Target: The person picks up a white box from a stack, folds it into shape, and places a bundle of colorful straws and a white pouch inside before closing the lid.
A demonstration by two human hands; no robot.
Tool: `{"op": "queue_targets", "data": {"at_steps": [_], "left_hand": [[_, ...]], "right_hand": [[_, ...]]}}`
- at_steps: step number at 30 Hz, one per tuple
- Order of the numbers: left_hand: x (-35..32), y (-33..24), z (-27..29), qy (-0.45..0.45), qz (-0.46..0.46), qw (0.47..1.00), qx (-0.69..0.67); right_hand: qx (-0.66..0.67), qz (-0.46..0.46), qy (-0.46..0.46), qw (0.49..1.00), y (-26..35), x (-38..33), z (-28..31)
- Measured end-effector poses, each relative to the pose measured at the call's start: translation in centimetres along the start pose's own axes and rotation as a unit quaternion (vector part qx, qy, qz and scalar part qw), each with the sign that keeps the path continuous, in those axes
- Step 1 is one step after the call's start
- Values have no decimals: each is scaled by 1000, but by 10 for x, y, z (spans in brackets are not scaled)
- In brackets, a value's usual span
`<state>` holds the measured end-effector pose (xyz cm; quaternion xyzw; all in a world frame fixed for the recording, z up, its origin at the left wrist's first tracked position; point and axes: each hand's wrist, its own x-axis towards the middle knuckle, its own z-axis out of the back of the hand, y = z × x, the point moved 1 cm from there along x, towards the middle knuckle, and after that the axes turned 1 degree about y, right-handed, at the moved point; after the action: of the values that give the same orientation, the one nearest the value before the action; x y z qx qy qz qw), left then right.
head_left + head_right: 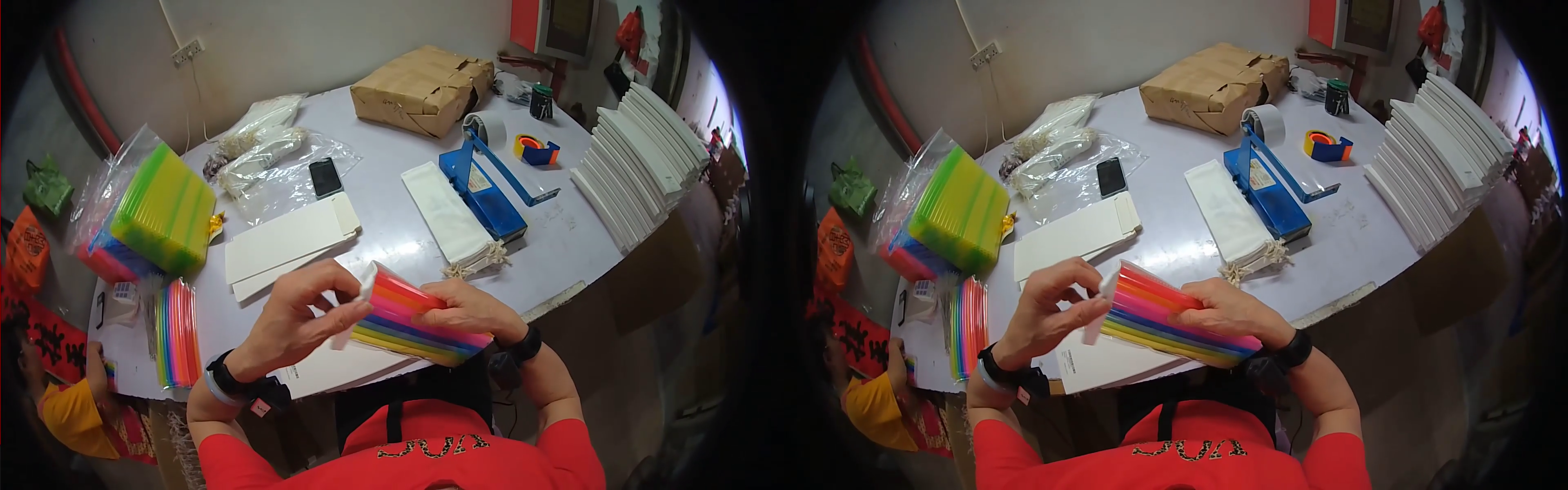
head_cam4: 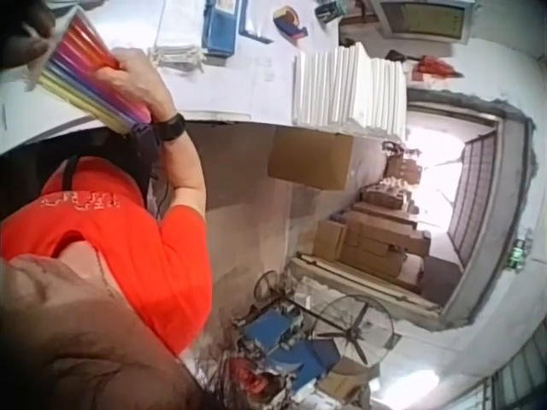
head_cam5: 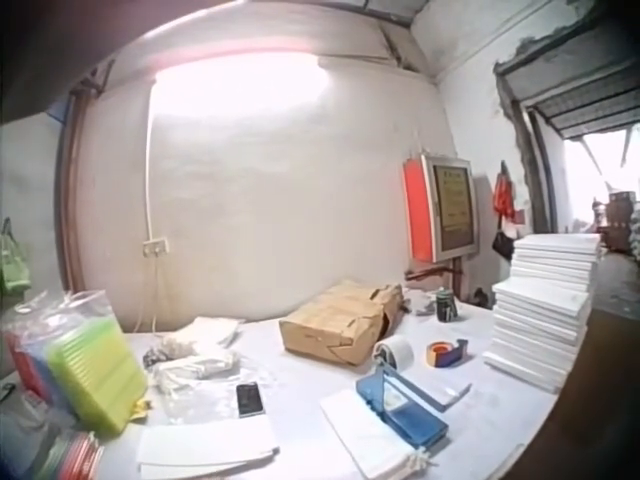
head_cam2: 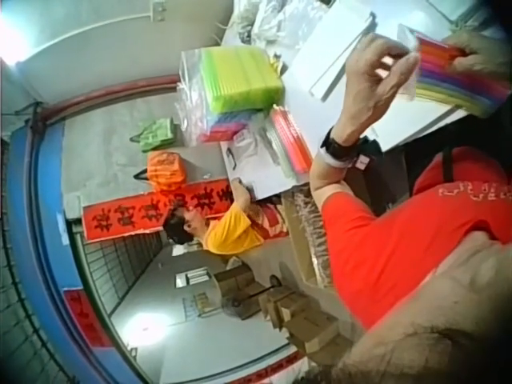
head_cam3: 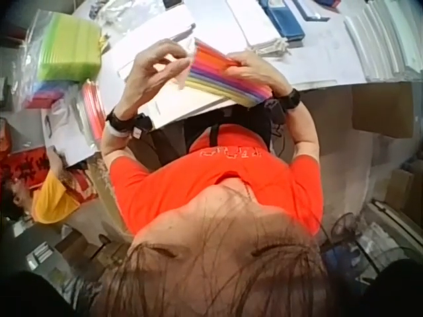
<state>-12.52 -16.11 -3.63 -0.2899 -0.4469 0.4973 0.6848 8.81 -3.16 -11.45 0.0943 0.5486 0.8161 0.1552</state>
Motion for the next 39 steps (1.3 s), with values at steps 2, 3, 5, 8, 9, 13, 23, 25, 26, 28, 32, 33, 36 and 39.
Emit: {"op": "queue_targets", "data": {"at_steps": [2, 3, 5, 8, 9, 13, 23, 25, 26, 28, 32, 33, 36, 39], "left_hand": [[1, 6, -2, 24, -139, 976, 163], [1, 9, -3, 25, -140, 976, 163], [-2, 16, -7, -3, -8, 998, 55], [2, 17, -11, -41, 50, 997, 37], [5, 16, -12, -64, 41, 994, 74], [4, 32, -11, 0, 115, 992, -48], [1, 43, -9, 89, 181, 975, -96], [0, 41, -16, 88, 189, 972, -111], [-3, 47, -19, 84, 191, 967, -148], [-8, 53, -24, 111, 216, 954, -174], [-26, 47, -17, 77, 289, 945, -132], [-30, 36, -23, 10, 276, 953, -123], [-17, 46, -28, 45, 260, 955, -135], [-13, 50, -30, 47, 263, 954, -134]], "right_hand": [[31, -14, 4, 999, -1, 0, 0], [32, -14, 4, 999, -2, 0, -1], [32, -15, 3, 999, -4, 0, -1], [22, -14, 10, 1000, -3, 0, 0], [13, -13, 17, 1000, -2, 0, 0], [40, -11, 1, 999, 3, -3, 1], [19, -10, -8, 1000, -8, 3, 3], [13, 27, 26, 999, -20, -1, 0], [18, 31, 36, 999, -19, -2, 0], [13, 34, 53, 998, -28, 5, -5], [-40, 74, -4, 996, -28, 17, -18], [-26, 81, -40, 996, -23, 12, -19], [-17, 74, -120, 990, -26, 5, -22], [-24, 70, -143, 987, -30, 7, -24]]}}
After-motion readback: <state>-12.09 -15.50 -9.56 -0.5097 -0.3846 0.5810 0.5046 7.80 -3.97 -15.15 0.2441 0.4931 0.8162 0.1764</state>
